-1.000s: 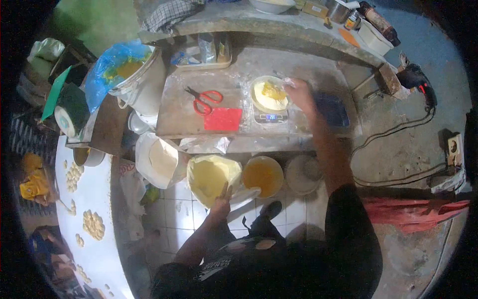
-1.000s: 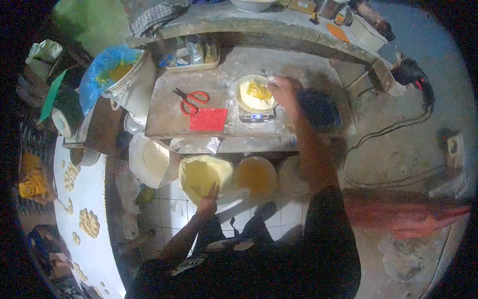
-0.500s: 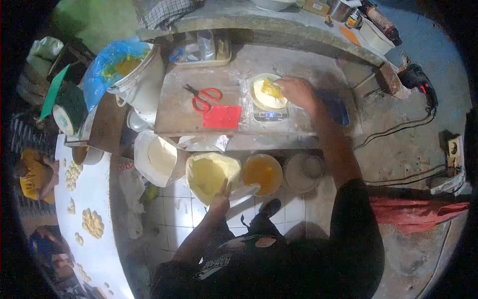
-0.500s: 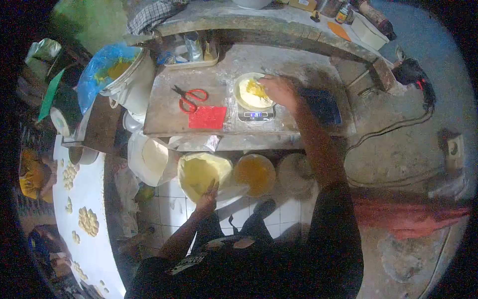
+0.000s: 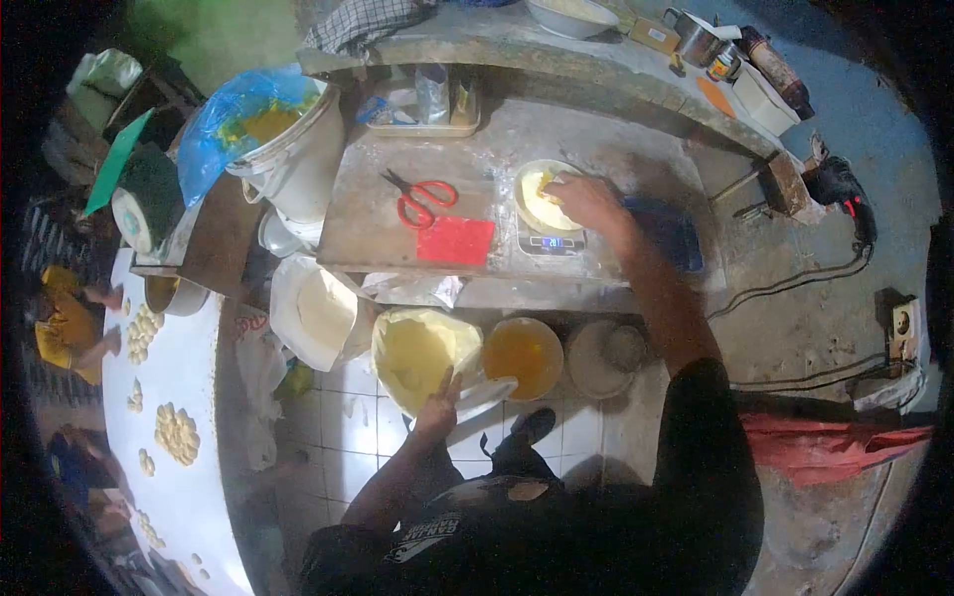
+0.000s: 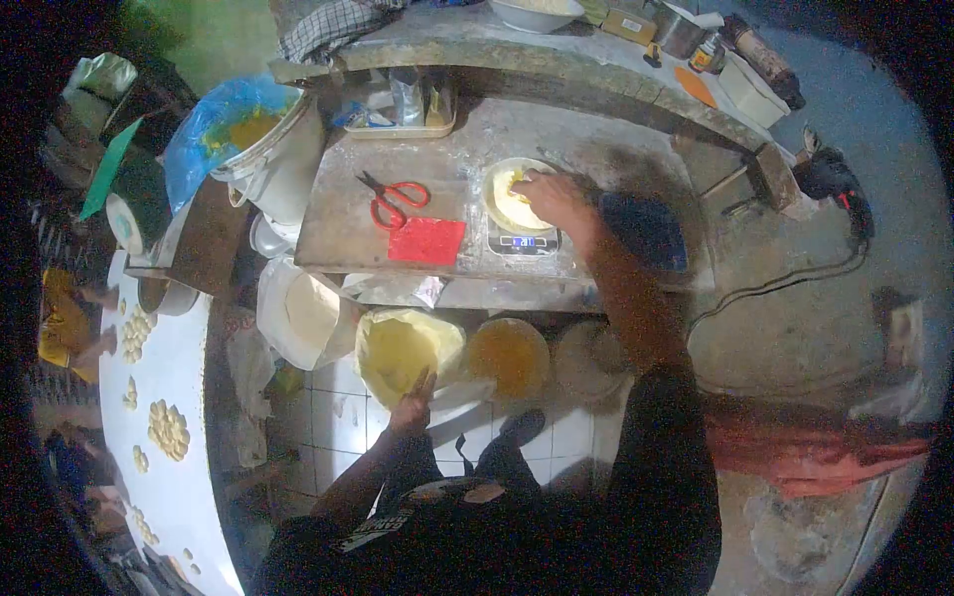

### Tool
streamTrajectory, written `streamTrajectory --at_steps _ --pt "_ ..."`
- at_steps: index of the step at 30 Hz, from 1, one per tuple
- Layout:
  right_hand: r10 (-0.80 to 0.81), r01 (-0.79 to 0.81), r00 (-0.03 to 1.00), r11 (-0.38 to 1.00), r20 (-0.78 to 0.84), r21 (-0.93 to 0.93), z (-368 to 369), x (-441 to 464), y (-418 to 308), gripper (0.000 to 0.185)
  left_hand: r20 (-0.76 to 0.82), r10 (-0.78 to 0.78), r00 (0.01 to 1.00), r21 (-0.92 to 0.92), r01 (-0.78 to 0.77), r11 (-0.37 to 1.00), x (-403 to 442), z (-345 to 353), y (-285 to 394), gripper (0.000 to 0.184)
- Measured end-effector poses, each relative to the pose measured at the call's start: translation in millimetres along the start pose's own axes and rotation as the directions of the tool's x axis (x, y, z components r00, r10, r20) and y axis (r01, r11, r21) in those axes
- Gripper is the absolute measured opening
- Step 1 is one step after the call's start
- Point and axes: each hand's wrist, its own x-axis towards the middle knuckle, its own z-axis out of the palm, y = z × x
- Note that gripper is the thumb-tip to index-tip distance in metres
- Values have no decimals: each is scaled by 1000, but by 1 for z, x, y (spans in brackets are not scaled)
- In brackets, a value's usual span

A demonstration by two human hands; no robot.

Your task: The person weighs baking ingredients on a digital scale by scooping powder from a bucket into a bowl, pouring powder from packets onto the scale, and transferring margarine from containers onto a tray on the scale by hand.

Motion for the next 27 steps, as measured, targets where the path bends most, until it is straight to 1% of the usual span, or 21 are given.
streamTrajectory --at_steps 4,6,7,9,10,11,12,13,14,15,16,17,18,19,20,21,22,24,25,26,27 --pt "-42 42 998 999 -49 -2 6 3 6 34 -20 9 1000 41 -9 999 -1 4 -5 73" --pt "-57 58 995 998 -79 9 12 5 11 33 -61 92 994 125 -84 989 -2 5 -9 73" --pt "-58 61 995 997 -85 40 14 7 13 32 -63 92 994 127 -83 988 -1 6 -10 73" --pt "-59 65 994 995 -92 72 10 9 12 32 -77 90 993 49 -87 995 -2 9 -11 71" --pt "-15 19 999 995 -41 96 3 8 9 31 -77 91 993 49 -87 995 -2 12 -12 71" --pt "28 -29 1000 993 12 118 -3 6 7 30 -48 89 995 152 -81 985 -3 14 -13 70" --pt "28 -29 1000 993 11 117 -6 3 6 30 -19 85 996 254 -77 964 -3 13 -12 70" --pt "11 -2 999 986 -52 169 -7 -2 4 29 -18 85 996 255 -78 964 -2 12 -11 70" --pt "-2 27 993 976 -116 217 -9 -7 1 28 55 28 998 160 -37 986 -1 11 -10 69" --pt "-1 26 993 976 -116 217 -9 -13 -1 28 131 -21 991 65 13 998 0 8 -9 68" --pt "38 35 970 955 -239 293 -8 -20 -4 28 132 -20 991 64 11 998 1 6 -7 68" --pt "86 53 932 929 -352 367 -8 -26 -7 30 66 41 997 70 -45 997 1 3 -5 68" --pt "89 50 933 928 -350 368 -14 -32 -8 30 1 101 995 79 -101 992 1 4 -6 68" --pt "151 25 929 886 -339 464 -23 -38 -9 32 4 104 995 77 -104 992 2 5 -7 68" --pt "214 0 922 833 -322 554 -29 -43 -9 36 -78 161 984 109 -152 982 4 6 -9 68" --pt "220 -6 922 831 -319 556 -25 -48 -3 36 -157 219 963 144 -197 970 6 5 -9 68" --pt "342 -54 900 700 -268 712 -21 -54 4 39 -149 222 964 142 -201 969 6 5 -7 68" --pt "459 -97 868 531 -189 842 -15 -67 17 43 -28 124 992 126 -119 985 6 4 -3 68" --pt "500 -114 857 427 -129 897 -23 -74 17 46 -17 126 992 126 -123 984 6 3 -1 68" --pt "533 -127 843 318 -66 940 -31 -81 18 48 -22 111 994 52 -110 993 7 2 0 68" --pt "460 -125 881 454 -112 882 -57 -92 7 50 -28 95 995 -21 -96 995 10 1 2 68"
